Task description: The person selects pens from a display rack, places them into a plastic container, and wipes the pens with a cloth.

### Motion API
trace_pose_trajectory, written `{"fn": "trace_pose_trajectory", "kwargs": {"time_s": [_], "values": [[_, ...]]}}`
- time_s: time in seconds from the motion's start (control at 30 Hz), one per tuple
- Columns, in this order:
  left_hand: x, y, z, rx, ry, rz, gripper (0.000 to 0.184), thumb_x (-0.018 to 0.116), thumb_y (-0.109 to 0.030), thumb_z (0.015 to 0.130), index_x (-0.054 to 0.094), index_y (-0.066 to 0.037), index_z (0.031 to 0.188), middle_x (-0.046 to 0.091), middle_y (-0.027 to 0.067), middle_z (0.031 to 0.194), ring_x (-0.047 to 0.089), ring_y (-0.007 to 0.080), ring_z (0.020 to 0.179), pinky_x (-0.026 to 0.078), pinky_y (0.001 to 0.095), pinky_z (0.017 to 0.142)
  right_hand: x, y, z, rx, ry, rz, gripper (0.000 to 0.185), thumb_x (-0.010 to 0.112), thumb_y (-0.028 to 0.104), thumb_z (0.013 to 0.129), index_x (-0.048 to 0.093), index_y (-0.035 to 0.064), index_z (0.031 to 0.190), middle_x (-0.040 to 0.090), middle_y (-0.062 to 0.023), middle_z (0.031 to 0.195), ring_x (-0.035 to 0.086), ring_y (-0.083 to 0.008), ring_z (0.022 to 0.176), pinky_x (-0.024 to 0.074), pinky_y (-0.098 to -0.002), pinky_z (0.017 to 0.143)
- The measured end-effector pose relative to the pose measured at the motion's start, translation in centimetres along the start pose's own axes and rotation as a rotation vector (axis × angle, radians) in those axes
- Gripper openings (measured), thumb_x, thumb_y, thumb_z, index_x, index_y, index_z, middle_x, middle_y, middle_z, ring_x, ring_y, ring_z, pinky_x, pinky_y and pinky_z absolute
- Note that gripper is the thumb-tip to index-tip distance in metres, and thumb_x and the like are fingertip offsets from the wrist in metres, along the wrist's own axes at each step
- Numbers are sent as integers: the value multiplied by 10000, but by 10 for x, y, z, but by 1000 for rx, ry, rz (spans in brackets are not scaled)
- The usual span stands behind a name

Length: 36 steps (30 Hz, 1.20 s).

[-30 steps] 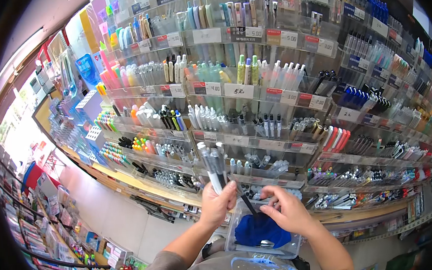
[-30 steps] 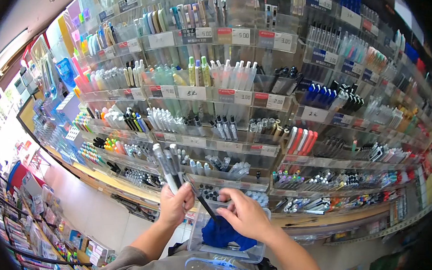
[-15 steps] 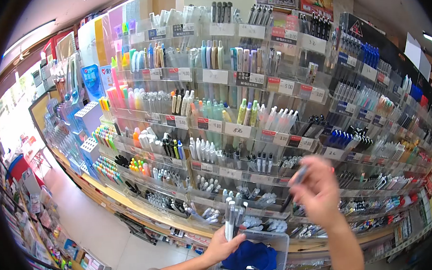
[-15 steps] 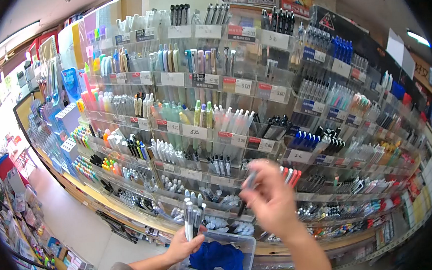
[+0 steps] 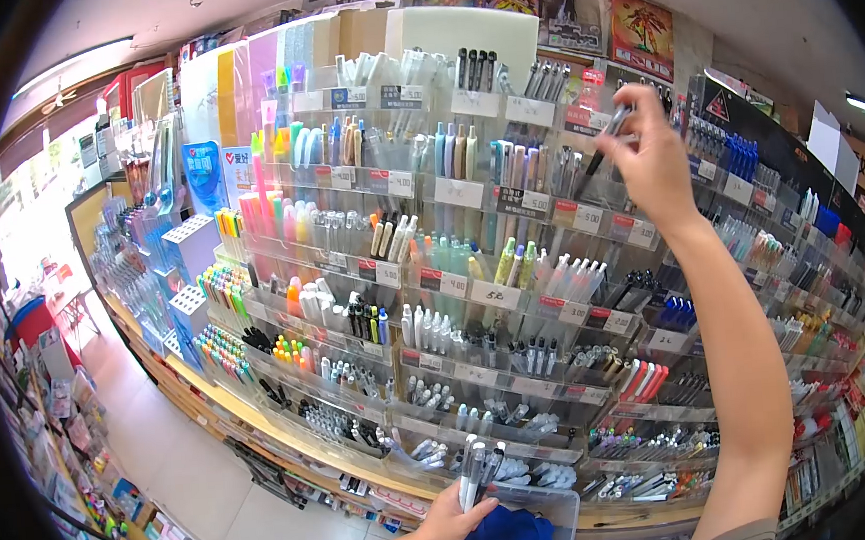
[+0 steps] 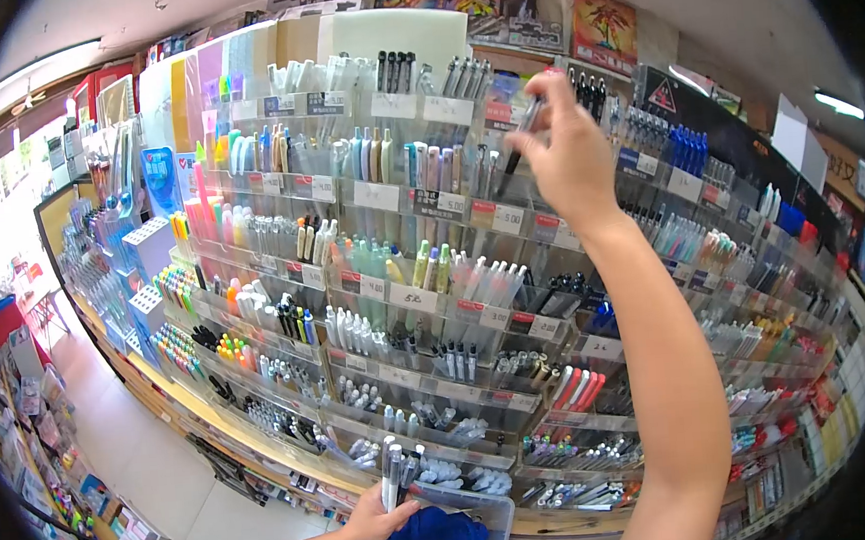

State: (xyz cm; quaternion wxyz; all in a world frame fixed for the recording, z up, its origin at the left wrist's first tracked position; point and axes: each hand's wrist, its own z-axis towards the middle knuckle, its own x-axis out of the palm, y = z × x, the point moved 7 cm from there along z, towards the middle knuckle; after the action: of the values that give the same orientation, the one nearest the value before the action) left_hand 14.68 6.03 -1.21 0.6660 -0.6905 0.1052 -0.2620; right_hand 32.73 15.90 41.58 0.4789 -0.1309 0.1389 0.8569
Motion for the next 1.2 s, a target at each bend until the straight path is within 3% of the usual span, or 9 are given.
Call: {"fn": "trace_pose_trajectory", "kwargs": {"time_s": [0.1,0.23,0.53,0.67,0.77,0.87,0.97,1.07,1.2], "values": [[-1,0,0,-9,2,-8,247,622,-179,807,530,-37,987,512,-32,620,459,34,485,369,188,434,29,-13,-6,118,278,141,407,676,48,678,426,73,998,585,-101,673,567,-210,633,417,-313,613],[-1,-2,1,-1,-3,45,250,622,-192,807,530,-40,982,506,-34,607,456,33,480,365,187,432,31,-16,-8,184,334,150,412,683,45,672,421,55,990,572,-97,649,530,-191,600,407,-300,622],[0,2,4,-6,30,45,244,622,-192,809,524,-48,980,498,-36,611,453,32,481,358,187,428,41,-17,-15,96,492,-64,461,719,132,651,427,47,998,597,-128,743,573,-305,730,417,-358,643],[1,-2,3,2,27,22,238,623,-184,809,525,-47,977,500,-36,613,451,31,482,359,186,428,39,-4,-10,-102,409,60,496,682,112,683,462,27,1118,607,-179,864,580,-314,804,437,-349,756],[1,1,3,-7,31,29,235,624,-186,808,528,-46,971,501,-36,610,450,32,481,359,186,429,45,6,-13,-306,359,50,411,653,84,696,537,2,1082,607,-182,948,579,-319,865,438,-335,799],[1,-1,2,-9,29,42,234,626,-187,806,532,-43,964,503,-36,607,449,32,480,360,188,429,47,1,-11,-125,371,52,332,622,19,699,579,-23,1025,605,-140,986,572,-239,889,423,-312,820],[0,-3,2,2,21,62,235,627,-186,805,533,-40,963,506,-34,607,451,33,480,360,188,430,52,2,-10,-81,435,23,296,614,17,703,586,-37,993,611,-152,945,577,-242,880,418,-298,834],[0,-5,1,-7,15,81,237,626,-184,805,532,-36,965,508,-33,611,451,35,480,362,190,430,53,3,-9,-121,437,0,307,624,69,702,590,-14,995,597,-183,956,561,-333,895,441,-349,790],[0,-6,0,-11,19,37,238,613,-169,813,521,-33,985,501,-26,613,451,40,484,366,194,433,41,8,-13,-222,256,17,298,617,55,712,579,-4,1001,584,-164,972,559,-311,901,440,-348,781]]}}
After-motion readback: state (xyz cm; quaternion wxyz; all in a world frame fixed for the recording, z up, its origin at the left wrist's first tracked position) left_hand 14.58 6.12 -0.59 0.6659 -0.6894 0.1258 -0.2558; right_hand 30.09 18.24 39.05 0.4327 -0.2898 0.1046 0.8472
